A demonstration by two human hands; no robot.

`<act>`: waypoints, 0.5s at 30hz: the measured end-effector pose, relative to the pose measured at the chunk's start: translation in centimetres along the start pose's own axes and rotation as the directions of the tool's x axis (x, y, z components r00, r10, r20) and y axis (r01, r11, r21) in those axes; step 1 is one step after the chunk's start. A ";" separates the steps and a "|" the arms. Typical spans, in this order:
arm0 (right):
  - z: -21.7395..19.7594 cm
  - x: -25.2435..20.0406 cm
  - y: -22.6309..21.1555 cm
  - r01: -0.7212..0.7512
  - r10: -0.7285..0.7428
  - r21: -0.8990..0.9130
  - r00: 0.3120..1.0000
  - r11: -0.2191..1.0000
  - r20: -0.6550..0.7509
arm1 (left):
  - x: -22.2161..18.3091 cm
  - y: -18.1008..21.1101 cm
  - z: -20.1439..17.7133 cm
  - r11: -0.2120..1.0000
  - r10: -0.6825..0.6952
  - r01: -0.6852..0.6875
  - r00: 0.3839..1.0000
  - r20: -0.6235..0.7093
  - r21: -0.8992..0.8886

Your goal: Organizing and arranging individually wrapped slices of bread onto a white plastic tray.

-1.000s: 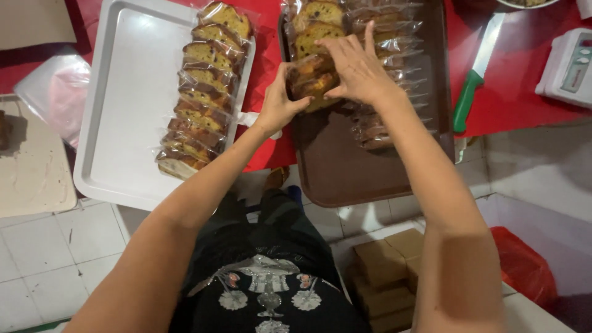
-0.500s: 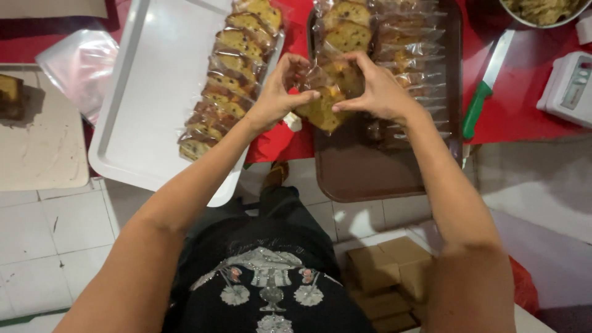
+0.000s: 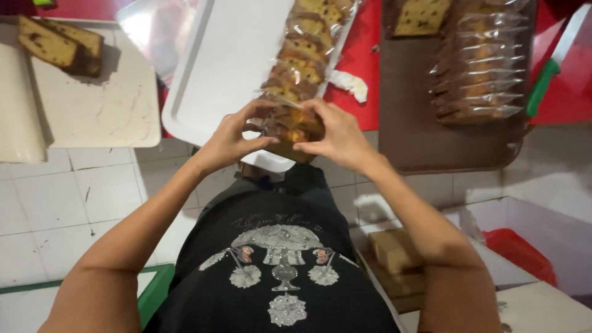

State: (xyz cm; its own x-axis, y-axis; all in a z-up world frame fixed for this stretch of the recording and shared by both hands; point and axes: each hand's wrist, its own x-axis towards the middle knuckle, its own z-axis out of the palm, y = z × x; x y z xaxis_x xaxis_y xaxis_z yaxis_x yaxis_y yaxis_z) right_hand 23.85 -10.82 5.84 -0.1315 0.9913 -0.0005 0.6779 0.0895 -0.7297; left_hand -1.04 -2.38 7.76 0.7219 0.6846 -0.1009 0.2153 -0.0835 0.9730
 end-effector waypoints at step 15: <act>11.9 -0.4 -2.3 -0.015 0.021 0.018 0.913 1.000 -0.406 | -2.1 -10.0 -2.8 0.993 -0.002 0.002 1.000 0.002 0.114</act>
State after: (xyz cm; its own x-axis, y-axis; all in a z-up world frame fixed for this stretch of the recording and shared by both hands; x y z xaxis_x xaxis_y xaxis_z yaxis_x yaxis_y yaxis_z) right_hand 13.72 -12.58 -0.57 0.1878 0.9465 0.2623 0.6668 0.0733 -0.7417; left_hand -6.50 -0.94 -1.17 0.7226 0.6835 -0.1032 0.2902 -0.1645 0.9427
